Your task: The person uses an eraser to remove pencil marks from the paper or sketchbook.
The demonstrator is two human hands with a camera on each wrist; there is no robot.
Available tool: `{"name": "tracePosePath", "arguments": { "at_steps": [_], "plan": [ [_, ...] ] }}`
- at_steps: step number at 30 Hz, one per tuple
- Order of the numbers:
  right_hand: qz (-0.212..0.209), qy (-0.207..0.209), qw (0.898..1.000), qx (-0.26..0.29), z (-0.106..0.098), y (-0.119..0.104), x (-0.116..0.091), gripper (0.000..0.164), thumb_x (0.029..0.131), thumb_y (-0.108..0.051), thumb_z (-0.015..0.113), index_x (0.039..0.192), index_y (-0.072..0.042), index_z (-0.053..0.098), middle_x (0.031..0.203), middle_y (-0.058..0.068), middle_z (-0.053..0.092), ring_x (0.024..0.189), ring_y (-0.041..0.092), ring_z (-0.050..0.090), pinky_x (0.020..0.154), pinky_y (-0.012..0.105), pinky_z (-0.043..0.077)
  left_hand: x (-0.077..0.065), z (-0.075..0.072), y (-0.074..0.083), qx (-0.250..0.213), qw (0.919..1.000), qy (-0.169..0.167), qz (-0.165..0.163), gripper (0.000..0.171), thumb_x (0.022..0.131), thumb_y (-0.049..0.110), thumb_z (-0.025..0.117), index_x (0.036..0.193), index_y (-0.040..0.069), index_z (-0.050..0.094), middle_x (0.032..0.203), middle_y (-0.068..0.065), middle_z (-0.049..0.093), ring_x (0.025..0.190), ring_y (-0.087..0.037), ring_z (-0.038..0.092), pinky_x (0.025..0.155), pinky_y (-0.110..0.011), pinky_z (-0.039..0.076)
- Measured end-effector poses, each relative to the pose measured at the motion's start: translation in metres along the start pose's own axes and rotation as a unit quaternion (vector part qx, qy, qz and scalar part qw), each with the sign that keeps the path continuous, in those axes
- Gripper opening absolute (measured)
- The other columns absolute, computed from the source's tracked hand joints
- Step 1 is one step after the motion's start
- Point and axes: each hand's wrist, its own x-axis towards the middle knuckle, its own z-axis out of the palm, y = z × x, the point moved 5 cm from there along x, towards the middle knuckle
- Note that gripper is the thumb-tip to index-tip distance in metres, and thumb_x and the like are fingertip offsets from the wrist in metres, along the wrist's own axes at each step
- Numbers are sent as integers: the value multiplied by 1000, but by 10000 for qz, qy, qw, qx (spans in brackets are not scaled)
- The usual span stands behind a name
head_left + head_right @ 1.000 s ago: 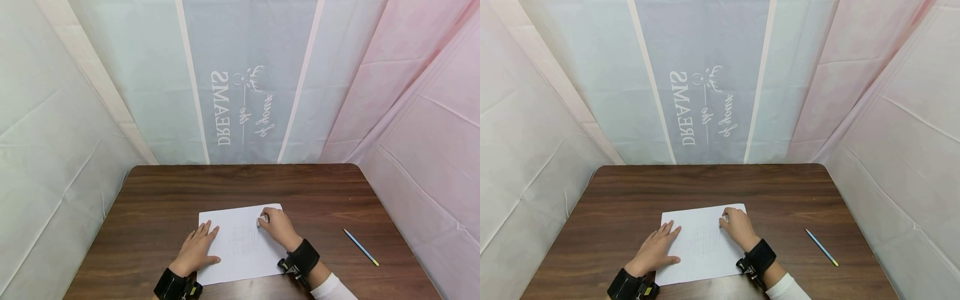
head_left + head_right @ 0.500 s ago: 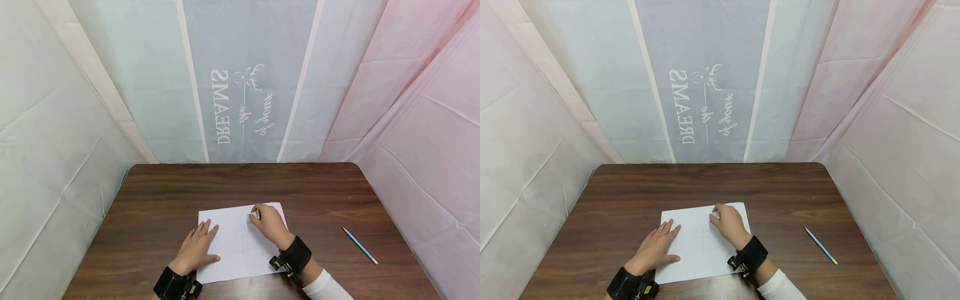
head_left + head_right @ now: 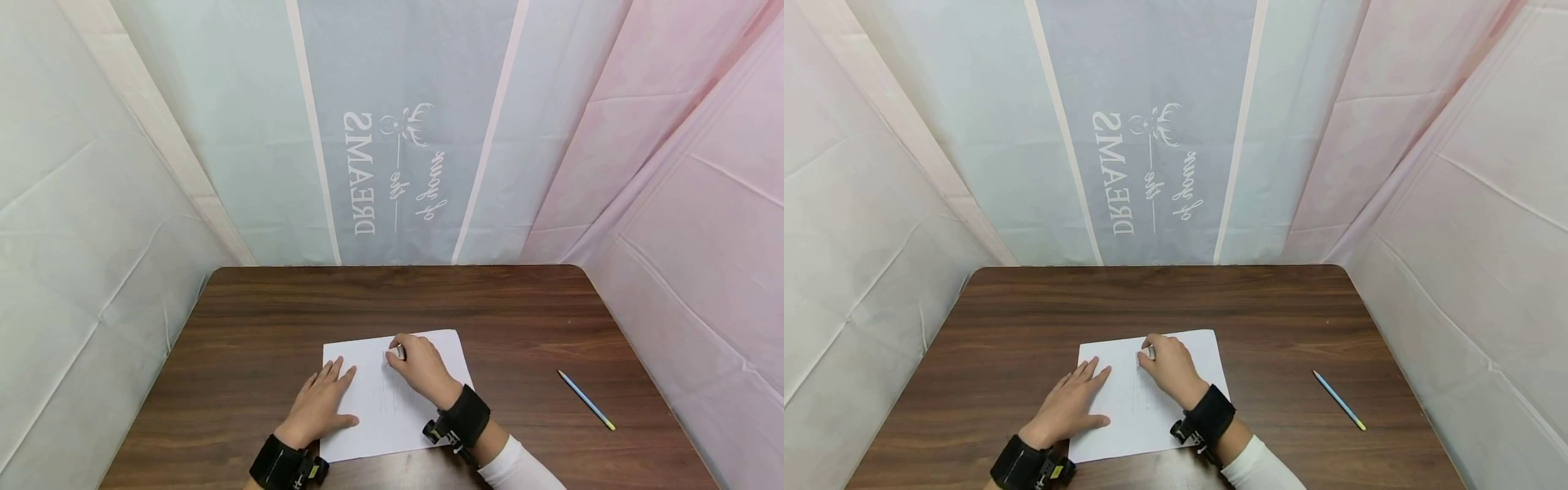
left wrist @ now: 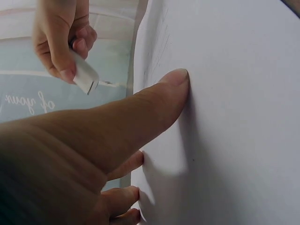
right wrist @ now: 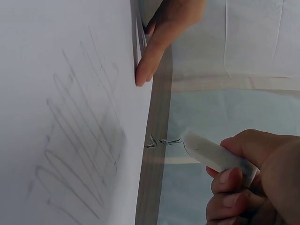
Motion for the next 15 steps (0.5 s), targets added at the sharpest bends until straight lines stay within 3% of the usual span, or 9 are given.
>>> {"name": "tracePosePath", "arguments": {
  "at_steps": [15],
  "plan": [
    [-162,-289,9994,110,20,-15,2,13,93,-18,69,98,-7,75,57,-10,53,48,-1,39,46,17,33,-2,-1,1,-6,10000,5,41,92,71,46,89,148,11,53,161,-23,37,150,-44,35,116,-67,31]
  ]
}}
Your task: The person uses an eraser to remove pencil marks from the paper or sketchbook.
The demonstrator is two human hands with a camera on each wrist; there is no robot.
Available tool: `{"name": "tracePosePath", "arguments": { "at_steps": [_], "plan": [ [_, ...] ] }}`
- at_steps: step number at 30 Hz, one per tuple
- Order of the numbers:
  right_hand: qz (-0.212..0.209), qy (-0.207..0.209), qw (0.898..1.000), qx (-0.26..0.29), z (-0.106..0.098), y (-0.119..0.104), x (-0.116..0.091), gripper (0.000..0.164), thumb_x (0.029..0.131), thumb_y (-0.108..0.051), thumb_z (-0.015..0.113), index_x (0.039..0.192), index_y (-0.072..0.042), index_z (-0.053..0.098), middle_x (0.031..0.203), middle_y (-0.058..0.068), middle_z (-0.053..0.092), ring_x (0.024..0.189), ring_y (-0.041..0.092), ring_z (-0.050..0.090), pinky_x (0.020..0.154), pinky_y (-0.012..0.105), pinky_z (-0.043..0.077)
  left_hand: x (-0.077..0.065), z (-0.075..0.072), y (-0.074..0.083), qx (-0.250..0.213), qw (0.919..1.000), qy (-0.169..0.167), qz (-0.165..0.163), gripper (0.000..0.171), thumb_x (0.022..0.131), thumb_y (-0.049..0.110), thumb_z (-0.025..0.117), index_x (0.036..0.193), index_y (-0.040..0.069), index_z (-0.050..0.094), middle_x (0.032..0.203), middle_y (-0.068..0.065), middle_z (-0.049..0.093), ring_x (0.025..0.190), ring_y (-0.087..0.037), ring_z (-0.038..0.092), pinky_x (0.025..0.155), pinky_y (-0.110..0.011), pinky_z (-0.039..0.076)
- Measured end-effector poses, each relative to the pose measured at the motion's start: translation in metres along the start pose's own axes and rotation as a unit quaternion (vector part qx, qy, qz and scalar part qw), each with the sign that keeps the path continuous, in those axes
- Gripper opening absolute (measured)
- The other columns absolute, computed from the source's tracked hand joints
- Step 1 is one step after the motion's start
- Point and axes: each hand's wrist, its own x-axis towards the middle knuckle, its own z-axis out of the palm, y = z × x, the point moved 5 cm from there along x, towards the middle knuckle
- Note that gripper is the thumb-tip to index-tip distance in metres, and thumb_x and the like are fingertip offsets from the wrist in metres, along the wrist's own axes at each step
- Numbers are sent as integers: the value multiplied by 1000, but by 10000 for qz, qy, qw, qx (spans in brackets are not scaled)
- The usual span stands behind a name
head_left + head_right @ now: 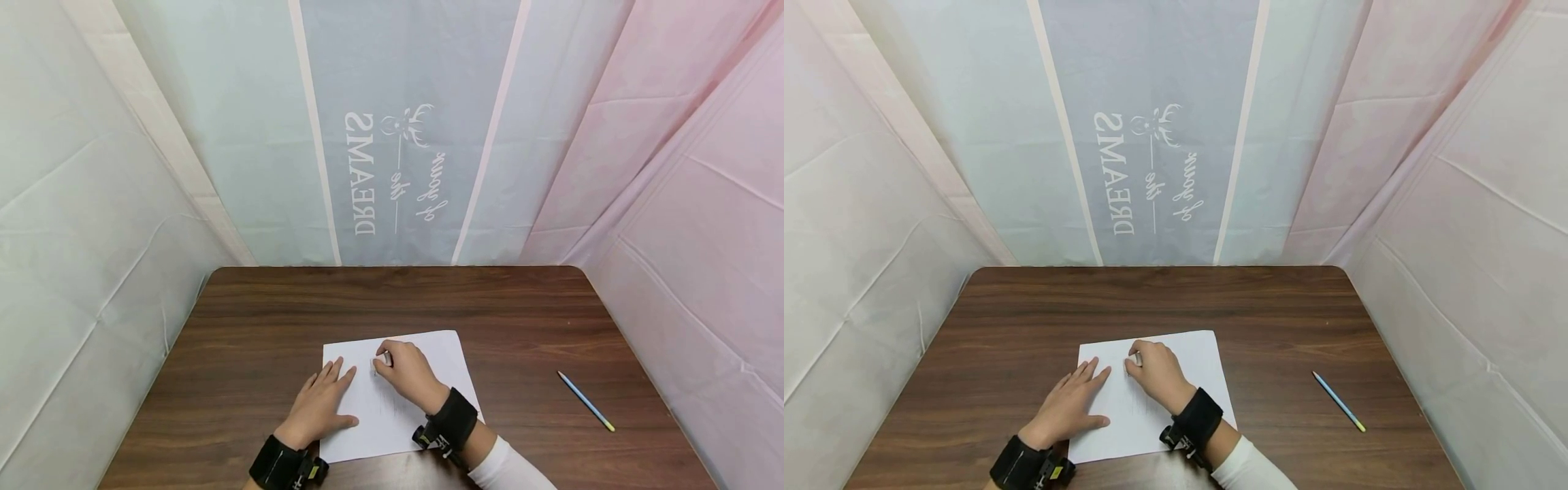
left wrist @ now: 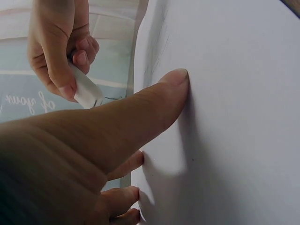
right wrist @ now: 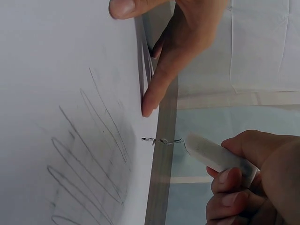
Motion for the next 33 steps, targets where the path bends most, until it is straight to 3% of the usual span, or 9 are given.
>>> {"name": "tracePosePath", "arguments": {
  "at_steps": [14,22,29,33],
  "plan": [
    [-79,-129,9998,-162,18,3,-1,10,92,-17,72,93,-8,74,56,-9,49,50,2,36,46,19,30,0,1,-2,-48,9999,2,99,91,73,45,88,148,11,52,161,-23,37,149,-44,35,116,-68,32],
    [-1,-240,9995,-217,27,10,-1,10,91,-16,73,93,-6,75,61,-5,60,51,2,39,48,19,33,-1,1,-1,-104,9999,3,94,91,72,43,89,148,10,52,160,-24,37,149,-45,35,115,-68,31],
    [40,-277,9990,-344,29,14,-1,10,90,-16,73,93,-7,75,60,-4,60,51,3,38,51,19,37,-1,1,0,-47,10000,22,60,91,71,45,89,148,10,53,160,-24,38,149,-45,35,115,-69,32],
    [69,-315,9985,-434,30,14,0,10,89,-16,74,94,-8,76,71,0,69,56,3,44,54,20,40,0,1,0,-33,9999,50,89,92,71,45,89,147,10,53,160,-24,38,148,-46,36,114,-69,33]
  ]
}}
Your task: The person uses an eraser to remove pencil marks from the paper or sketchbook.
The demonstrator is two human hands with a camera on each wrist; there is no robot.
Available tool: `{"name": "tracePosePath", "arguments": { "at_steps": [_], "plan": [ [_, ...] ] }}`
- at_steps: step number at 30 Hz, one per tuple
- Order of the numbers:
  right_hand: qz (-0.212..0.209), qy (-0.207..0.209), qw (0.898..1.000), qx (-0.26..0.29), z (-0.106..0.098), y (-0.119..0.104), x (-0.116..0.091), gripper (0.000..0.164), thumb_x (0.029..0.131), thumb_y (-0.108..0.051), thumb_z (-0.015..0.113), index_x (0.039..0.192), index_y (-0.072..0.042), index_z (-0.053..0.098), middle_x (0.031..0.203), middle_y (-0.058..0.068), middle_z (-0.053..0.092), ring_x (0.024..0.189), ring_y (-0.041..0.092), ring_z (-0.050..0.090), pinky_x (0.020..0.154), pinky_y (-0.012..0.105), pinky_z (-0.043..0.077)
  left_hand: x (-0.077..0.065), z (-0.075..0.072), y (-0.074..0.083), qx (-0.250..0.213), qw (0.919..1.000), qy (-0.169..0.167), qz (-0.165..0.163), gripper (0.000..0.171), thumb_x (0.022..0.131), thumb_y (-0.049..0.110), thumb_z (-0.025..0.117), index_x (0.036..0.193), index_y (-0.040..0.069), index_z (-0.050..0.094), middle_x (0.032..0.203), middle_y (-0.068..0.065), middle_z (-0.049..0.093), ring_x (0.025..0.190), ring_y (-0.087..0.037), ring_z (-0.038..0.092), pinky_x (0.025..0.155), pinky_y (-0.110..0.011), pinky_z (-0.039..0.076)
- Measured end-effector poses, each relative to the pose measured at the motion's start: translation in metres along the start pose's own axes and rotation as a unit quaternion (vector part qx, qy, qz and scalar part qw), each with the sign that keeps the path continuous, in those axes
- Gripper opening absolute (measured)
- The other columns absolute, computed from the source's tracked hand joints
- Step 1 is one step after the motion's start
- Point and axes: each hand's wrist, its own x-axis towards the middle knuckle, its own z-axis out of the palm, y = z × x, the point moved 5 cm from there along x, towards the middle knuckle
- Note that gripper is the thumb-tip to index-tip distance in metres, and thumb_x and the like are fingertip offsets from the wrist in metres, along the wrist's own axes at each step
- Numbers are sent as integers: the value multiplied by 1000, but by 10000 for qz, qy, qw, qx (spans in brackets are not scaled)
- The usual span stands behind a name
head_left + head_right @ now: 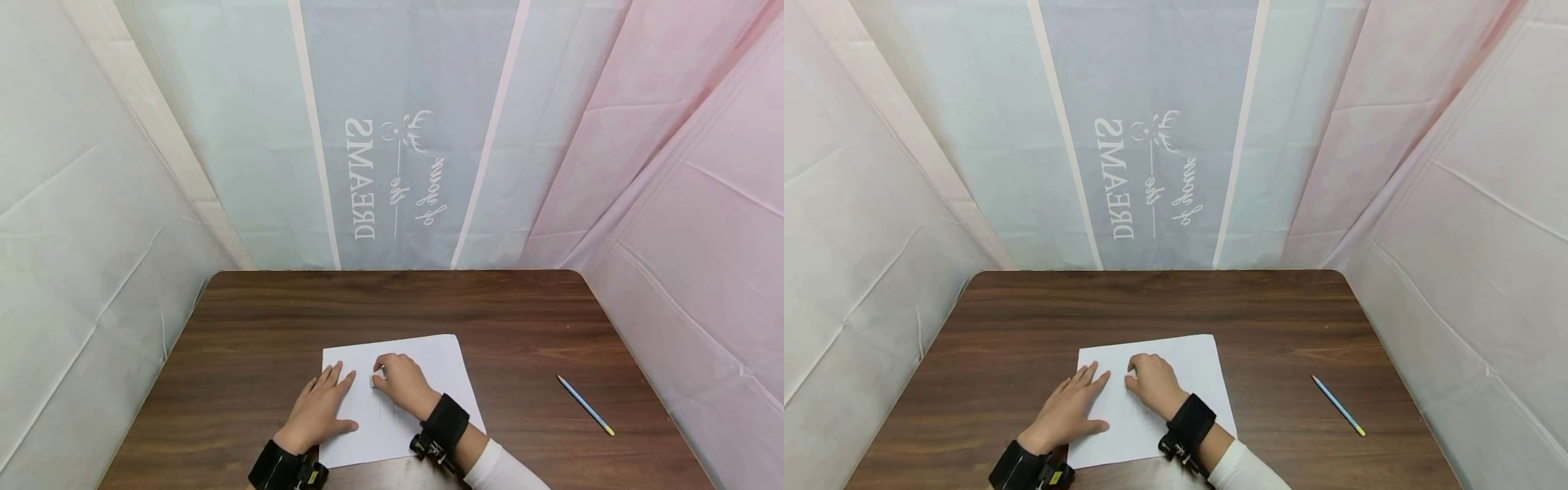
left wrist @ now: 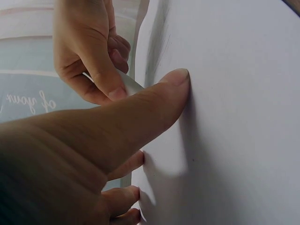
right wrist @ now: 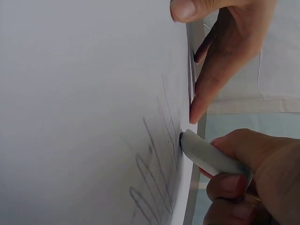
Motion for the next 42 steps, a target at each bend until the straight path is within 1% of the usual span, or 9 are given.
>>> {"name": "tracePosePath", "arguments": {
  "at_steps": [3,7,11,21,30,42],
  "plan": [
    [38,-57,10000,-38,1,0,1,10,88,-15,74,94,-8,77,74,0,71,59,4,46,56,20,41,0,0,0,-35,10000,0,22,91,71,45,89,148,9,53,160,-24,38,148,-46,36,114,-69,32],
    [48,-109,9999,-58,0,-1,2,9,86,-15,73,92,-8,76,66,-3,64,57,5,44,55,20,39,0,0,-1,-94,10000,-16,27,91,72,44,89,148,10,52,160,-24,37,149,-46,35,115,-69,31],
    [29,-124,9999,-87,-1,-1,2,7,85,-14,73,90,-9,75,63,-5,59,57,5,43,54,20,38,0,1,-1,-119,9999,-30,9,91,72,44,89,148,10,52,161,-23,37,149,-46,34,115,-69,31],
    [5,-101,9999,-93,-4,1,0,5,85,-14,75,86,-10,74,63,-5,58,58,6,43,54,20,37,0,2,-1,-92,9999,-44,-8,92,72,46,89,148,11,52,161,-23,37,149,-45,34,115,-69,31],
    [-17,-87,9999,-118,-4,5,0,6,85,-15,76,85,-11,73,61,-7,54,58,6,42,54,20,37,0,1,0,-109,9999,-78,-51,91,72,45,89,149,11,52,162,-23,36,150,-45,33,116,-69,30],
    [-53,-99,9999,-84,-4,8,0,5,86,-15,76,86,-11,74,62,-6,56,57,6,42,54,20,37,0,2,-1,-48,9999,-53,-74,91,72,45,89,148,11,52,161,-22,37,150,-45,34,115,-69,31]
  ]
}}
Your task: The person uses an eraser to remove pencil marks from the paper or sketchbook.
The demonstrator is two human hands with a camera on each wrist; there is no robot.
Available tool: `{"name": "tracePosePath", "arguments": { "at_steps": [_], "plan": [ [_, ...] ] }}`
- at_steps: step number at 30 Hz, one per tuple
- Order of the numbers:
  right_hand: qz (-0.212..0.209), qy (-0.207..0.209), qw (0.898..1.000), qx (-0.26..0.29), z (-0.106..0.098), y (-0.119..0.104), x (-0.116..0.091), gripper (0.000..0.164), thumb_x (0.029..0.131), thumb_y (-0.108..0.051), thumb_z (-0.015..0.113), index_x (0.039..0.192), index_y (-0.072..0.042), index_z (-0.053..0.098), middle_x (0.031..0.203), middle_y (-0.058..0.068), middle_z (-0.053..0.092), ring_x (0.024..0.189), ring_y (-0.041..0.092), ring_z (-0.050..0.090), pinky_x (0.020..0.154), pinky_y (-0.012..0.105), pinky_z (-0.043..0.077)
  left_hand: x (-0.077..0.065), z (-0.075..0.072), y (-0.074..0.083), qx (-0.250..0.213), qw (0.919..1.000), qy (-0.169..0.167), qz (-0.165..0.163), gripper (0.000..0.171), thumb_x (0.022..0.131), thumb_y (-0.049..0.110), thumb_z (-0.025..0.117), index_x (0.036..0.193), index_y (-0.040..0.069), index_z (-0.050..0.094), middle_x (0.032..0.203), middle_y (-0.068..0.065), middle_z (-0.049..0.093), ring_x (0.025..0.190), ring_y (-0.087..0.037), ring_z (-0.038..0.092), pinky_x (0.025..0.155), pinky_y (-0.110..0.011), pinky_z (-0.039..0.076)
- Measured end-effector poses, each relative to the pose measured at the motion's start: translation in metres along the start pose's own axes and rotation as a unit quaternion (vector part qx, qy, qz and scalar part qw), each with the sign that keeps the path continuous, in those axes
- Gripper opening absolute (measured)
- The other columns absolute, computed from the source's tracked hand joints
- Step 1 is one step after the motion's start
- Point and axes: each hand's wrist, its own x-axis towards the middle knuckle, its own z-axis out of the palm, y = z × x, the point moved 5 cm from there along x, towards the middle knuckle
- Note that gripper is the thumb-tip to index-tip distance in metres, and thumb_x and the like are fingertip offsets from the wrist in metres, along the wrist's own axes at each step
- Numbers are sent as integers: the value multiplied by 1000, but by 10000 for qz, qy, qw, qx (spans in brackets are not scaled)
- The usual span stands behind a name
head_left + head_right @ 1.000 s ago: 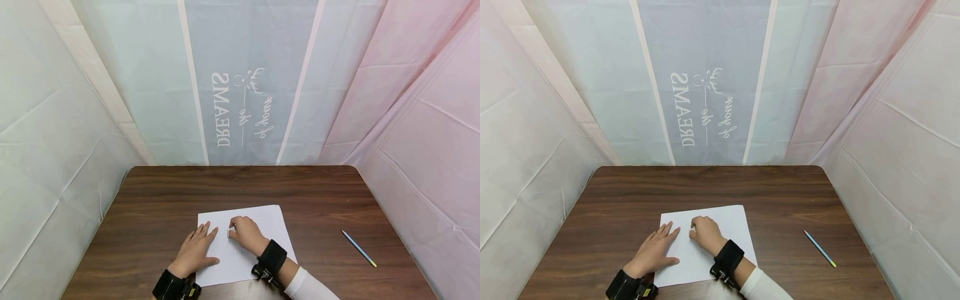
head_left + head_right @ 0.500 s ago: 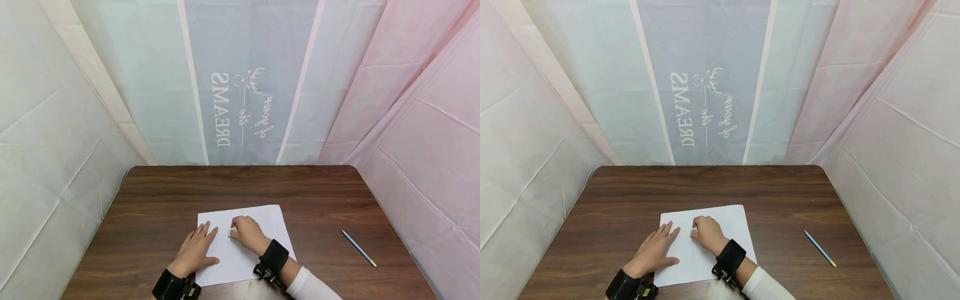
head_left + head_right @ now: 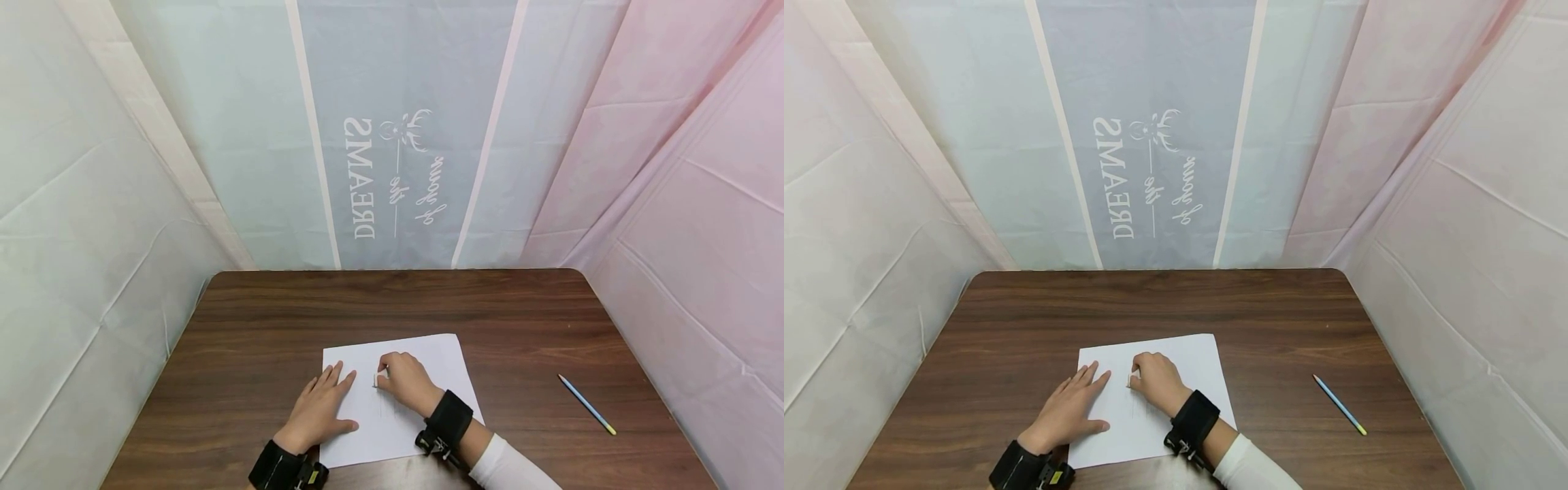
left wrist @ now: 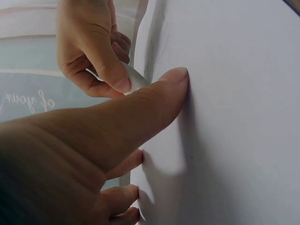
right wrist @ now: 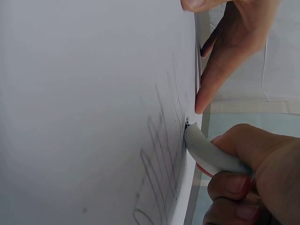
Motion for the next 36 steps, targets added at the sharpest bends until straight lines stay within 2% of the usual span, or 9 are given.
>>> {"name": "tracePosePath", "arguments": {
  "at_steps": [26,36],
  "plan": [
    [66,-28,10000,22,-3,2,-1,6,84,-14,75,88,-9,76,64,-4,61,56,6,43,54,21,38,1,1,-3,-90,9999,-19,41,93,72,45,89,149,10,51,162,-23,36,150,-46,33,115,-69,30],
    [45,26,10000,72,-4,5,-3,6,83,-13,75,88,-9,75,62,-5,58,54,5,41,52,20,37,-1,0,-1,-71,9999,28,96,92,72,45,89,148,10,52,161,-24,36,149,-46,34,115,-69,31]
  ]
}}
